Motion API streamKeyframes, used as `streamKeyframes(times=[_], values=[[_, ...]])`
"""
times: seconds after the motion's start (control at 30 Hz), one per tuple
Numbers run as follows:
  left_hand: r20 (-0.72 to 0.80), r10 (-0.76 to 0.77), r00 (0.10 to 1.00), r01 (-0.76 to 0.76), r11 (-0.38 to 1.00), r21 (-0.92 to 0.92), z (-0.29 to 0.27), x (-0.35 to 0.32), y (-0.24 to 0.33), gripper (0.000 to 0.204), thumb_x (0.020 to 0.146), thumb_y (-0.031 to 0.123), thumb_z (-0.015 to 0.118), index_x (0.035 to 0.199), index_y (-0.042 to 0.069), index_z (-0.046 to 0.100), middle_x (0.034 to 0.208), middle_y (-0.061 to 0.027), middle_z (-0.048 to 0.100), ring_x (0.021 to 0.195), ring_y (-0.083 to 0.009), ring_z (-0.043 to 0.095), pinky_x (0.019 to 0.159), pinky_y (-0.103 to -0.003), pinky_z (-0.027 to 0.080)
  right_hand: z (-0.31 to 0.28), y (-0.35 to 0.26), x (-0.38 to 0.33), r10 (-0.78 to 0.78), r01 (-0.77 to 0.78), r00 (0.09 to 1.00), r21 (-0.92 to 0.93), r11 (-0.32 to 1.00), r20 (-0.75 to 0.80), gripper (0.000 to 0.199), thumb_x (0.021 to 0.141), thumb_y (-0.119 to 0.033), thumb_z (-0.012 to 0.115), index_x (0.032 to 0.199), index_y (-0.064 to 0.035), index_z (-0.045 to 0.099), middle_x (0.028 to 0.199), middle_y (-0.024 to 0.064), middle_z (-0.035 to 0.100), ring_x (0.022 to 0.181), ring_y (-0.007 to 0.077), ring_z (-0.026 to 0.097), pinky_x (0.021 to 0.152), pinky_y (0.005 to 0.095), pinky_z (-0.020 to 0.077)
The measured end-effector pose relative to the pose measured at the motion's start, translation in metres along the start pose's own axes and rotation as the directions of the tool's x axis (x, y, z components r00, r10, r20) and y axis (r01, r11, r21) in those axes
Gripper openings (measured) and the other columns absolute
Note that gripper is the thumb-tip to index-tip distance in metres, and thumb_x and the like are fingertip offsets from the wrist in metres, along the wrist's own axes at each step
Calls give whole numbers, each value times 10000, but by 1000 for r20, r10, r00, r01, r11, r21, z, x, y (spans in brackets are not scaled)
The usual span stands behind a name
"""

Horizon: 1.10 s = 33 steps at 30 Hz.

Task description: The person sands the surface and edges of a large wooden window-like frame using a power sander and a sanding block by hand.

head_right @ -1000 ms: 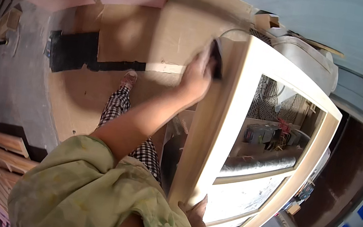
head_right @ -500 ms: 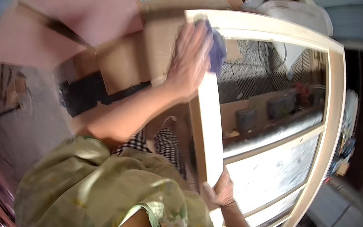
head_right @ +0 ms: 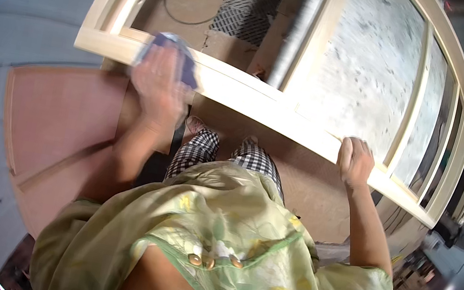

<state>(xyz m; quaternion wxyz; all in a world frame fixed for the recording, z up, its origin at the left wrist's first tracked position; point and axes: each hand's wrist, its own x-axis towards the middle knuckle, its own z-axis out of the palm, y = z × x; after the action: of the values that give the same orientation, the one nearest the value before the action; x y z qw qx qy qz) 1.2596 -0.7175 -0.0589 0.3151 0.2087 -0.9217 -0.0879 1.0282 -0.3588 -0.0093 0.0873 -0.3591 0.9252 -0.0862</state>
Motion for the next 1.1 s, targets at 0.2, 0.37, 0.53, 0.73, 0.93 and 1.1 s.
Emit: streamKeyframes(times=[0.2, 0.37, 0.53, 0.73, 0.93, 1.1], values=[[353, 529, 772, -454, 847, -276, 9, 29, 100, 642, 721, 491, 656, 1258, 154, 547, 1321, -66, 502, 1175, -274, 452, 950, -473, 310, -10, 35, -22, -68, 68, 993, -1, 998, -93, 337, 926, -282, 430, 1030, -26, 623, 1033, 161, 627, 1000, 323, 554, 910, 417, 390], [495, 544, 678, -517, 831, -204, 11, 43, 115, 746, 717, 465, 673, 1267, 5, 467, 1120, -161, 561, 998, -325, 521, 899, -451, 380, -8, 153, -93, 231, -305, 915, -189, 933, -331, 433, 966, -361, 341, 1213, -81, 562, 1195, 128, 571, 1154, 300, 481, 1046, 432, 269], [411, 604, 683, -369, 770, -520, 79, 22, 307, 653, 809, 479, 609, 1201, -31, 497, 1031, -166, 571, 967, -284, 528, 829, -428, 386, -11, 139, -78, 290, -334, 912, -115, 935, -291, 394, 960, -366, 358, 1159, -137, 610, 1096, 72, 629, 1057, 265, 535, 1008, 412, 306], [322, 608, 726, -442, 771, -458, 74, 22, 283, 684, 766, 489, 652, 1199, -19, 503, 1024, -142, 593, 961, -280, 546, 856, -395, 397, -11, 163, -93, 225, -263, 943, -138, 955, -246, 402, 968, -336, 324, 1080, -75, 609, 1061, 105, 609, 1051, 299, 519, 977, 411, 332], [498, 416, 761, -458, 888, -42, -33, 43, 22, 674, 745, 419, 674, 1256, 27, 475, 1162, -162, 552, 1090, -353, 495, 939, -430, 403, 0, 174, -96, 213, -246, 959, -178, 953, -188, 474, 981, -368, 267, 1133, -48, 581, 1115, 134, 586, 1106, 308, 489, 1014, 422, 306], [434, 226, 872, -253, 967, 4, -89, 66, -89, 637, 764, 352, 684, 1265, 32, 456, 1179, -167, 547, 1066, -351, 511, 938, -421, 397, 14, 181, -98, 302, -361, 907, -170, 917, -293, 473, 989, -351, 274, 1161, -30, 575, 1170, 158, 564, 1130, 331, 475, 1017, 441, 299]])
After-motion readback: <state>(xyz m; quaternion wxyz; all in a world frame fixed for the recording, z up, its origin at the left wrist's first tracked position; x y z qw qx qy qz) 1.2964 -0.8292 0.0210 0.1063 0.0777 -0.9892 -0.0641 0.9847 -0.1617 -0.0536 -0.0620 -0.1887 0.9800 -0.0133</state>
